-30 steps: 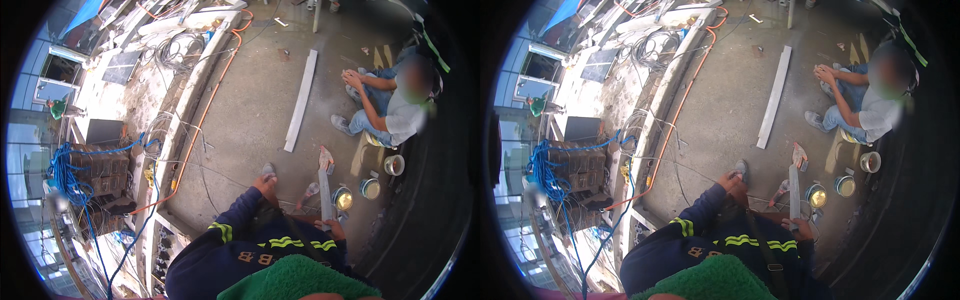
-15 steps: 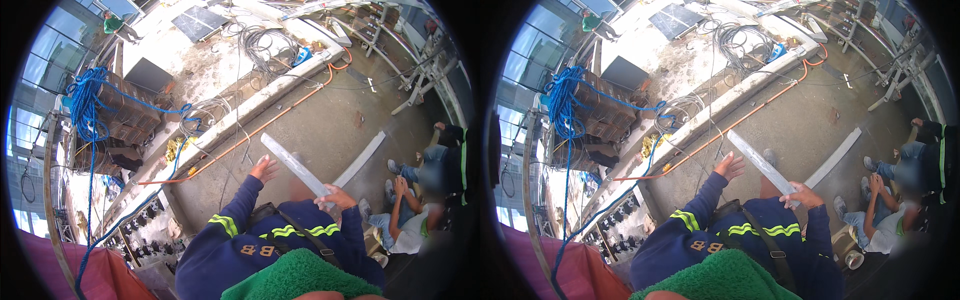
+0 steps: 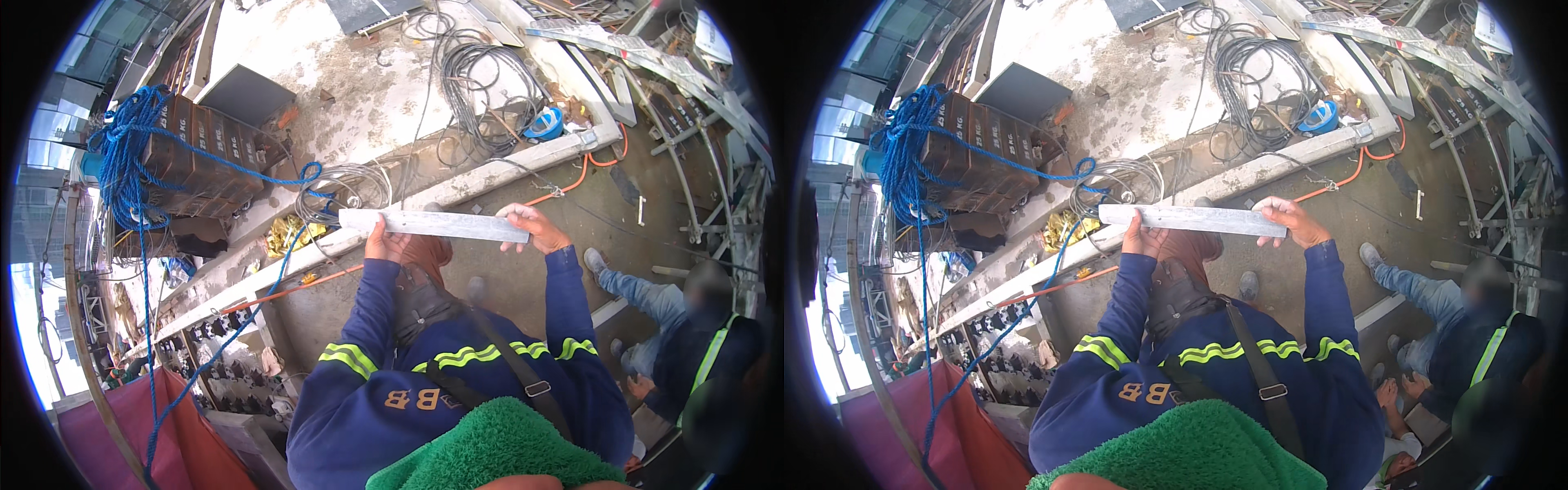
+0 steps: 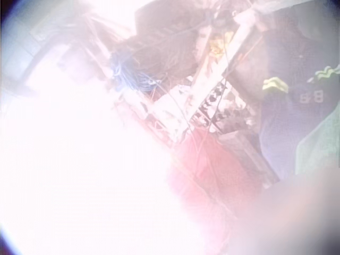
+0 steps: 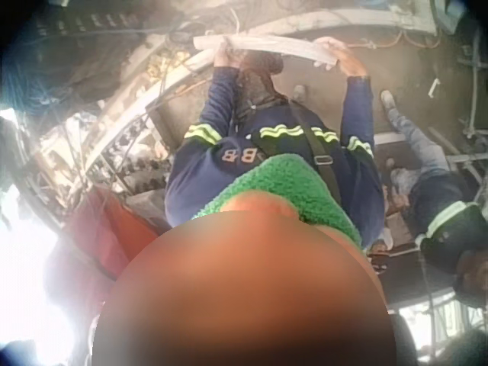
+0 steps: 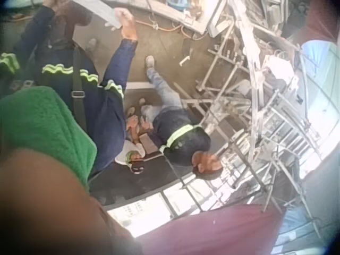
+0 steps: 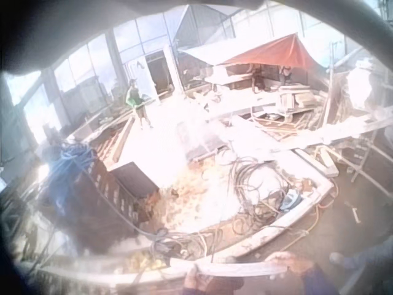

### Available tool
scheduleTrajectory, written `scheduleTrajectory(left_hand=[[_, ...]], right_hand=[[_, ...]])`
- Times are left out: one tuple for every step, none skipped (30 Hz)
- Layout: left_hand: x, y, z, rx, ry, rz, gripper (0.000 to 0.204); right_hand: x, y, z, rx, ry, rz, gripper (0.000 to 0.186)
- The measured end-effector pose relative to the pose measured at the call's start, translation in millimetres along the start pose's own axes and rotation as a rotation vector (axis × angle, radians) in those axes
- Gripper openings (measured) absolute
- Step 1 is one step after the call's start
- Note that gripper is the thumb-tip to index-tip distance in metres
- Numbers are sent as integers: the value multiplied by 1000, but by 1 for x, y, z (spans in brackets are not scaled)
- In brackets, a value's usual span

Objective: The person positions a large gray tile on a metal frame, then uses an angle grinder to cut along a marked line. The person holds the tile steady with one hand while guiding the grinder with the other.

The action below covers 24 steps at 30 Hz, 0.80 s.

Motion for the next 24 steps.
scheduleTrajectory(left_hand=[[-8, 8, -27, -20, 9, 27, 48], [-16, 17, -55, -42, 21, 57, 47], [-24, 23, -81, -100, 16, 95, 46], [-32, 32, -108, -124, 13, 144, 43], [-48, 45, -136, -102, 14, 158, 43], [-60, 60, -164, -124, -3, 189, 43], [-70, 69, -176, -160, -26, 219, 43], [-83, 82, -194, -230, -62, 257, 44], [-102, 98, -212, -215, -47, 230, 46], [-120, 113, -227, -222, -38, 208, 47], [-135, 126, -238, -257, -40, 183, 48], [-155, 142, -251, -215, -5, 183, 54], [-175, 154, -263, -220, 14, 201, 56], [-194, 164, -274, -228, 35, 219, 58], [-213, 174, -283, -238, 53, 238, 60], [-231, 177, -292, -340, 49, 294, 61], [-252, 183, -299, -332, 90, 330, 60], [-271, 184, -306, -361, 126, 355, 60], [-293, 186, -315, -375, 184, 369, 59], [-313, 184, -325, -427, 198, 404, 58], [-335, 181, -334, -450, 253, 423, 58], [-354, 177, -346, -488, 249, 454, 57], [-374, 173, -360, -503, 285, 481, 57], [-392, 169, -376, -527, 295, 531, 55]], right_hand=[[15, -15, -33, -60, -47, -27, 50], [26, -29, -67, -163, -72, -23, 46], [36, -40, -99, -240, -114, -28, 42], [46, -49, -129, -273, -112, -126, 37], [57, -53, -162, -323, -117, -213, 35], [72, -57, -193, -358, -137, -306, 34], [79, -55, -212, -459, -82, -405, 32], [91, -52, -232, -477, -11, -442, 39], [111, -46, -253, -421, -31, -442, 42], [127, -36, -272, -402, -26, -439, 46], [143, -27, -288, -373, -27, -456, 49], [163, -20, -306, -268, 4, -427, 61], [179, -19, -324, -280, 90, -292, 63], [197, -19, -347, -245, 139, -178, 65], [216, -22, -372, -208, 175, -66, 67], [236, -31, -399, -226, 181, 70, 64], [257, -42, -429, -161, 219, 177, 53], [280, -52, -465, -106, 188, 333, 40], [309, -66, -509, -85, 189, 460, 51], [331, -76, -541, -123, 164, 565, 72], [356, -86, -574, -178, 67, 515, 94], [384, -96, -618, -152, 89, 586, 110], [411, -105, -659, -163, 81, 612, 110], [437, -115, -700, -195, 86, 727, 108]])
Point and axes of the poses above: each hand's wrist, its own z-axis away from the middle knuckle, its own y-axis out of the palm, x = y × z, the point moved 4 cm from there along -z, towards the middle knuckle, and after that the axes turned 2 degrees about -y, right-handed, at the moved point
